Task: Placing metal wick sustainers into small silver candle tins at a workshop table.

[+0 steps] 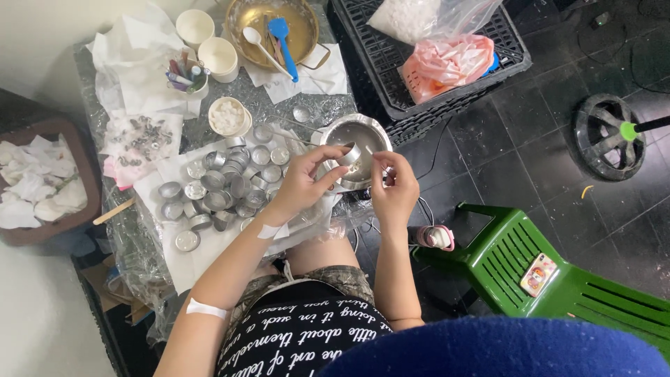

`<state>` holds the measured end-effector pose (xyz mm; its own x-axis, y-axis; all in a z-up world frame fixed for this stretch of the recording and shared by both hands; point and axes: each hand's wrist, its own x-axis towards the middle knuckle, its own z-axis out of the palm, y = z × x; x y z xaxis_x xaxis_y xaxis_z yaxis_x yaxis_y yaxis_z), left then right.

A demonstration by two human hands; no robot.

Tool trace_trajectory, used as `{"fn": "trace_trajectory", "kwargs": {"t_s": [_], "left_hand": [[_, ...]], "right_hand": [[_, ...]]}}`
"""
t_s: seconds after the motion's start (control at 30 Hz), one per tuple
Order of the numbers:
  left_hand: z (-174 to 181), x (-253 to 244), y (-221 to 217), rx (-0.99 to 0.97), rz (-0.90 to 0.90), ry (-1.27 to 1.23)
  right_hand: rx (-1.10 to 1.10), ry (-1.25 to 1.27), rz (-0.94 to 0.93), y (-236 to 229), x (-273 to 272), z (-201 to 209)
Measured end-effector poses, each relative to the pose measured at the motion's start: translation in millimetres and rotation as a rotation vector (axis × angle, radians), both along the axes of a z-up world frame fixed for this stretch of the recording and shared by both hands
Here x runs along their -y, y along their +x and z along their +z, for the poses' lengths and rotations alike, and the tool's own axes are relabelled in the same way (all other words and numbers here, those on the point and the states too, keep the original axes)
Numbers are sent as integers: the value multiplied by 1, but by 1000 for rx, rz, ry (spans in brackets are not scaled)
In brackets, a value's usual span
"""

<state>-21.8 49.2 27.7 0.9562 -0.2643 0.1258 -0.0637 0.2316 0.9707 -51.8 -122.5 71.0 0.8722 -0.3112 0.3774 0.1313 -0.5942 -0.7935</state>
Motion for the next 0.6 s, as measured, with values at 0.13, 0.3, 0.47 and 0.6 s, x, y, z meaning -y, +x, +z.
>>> {"fn": "trace_trajectory", "kwargs": {"t_s": [0.13, 0.3, 0.47, 0.6], "left_hand": [[-1, -1, 0, 192, 7, -7], [6, 0, -1, 302, 29, 106], [15, -4, 0, 461, 111, 291], [14, -11, 3, 768, 240, 586]], "right_hand": [[110, -142, -9, 0, 13, -30], [-101, 464, 233, 1, 17, -57], [-71, 669, 330, 2, 16, -59], [-85, 669, 331, 2, 19, -64]]}}
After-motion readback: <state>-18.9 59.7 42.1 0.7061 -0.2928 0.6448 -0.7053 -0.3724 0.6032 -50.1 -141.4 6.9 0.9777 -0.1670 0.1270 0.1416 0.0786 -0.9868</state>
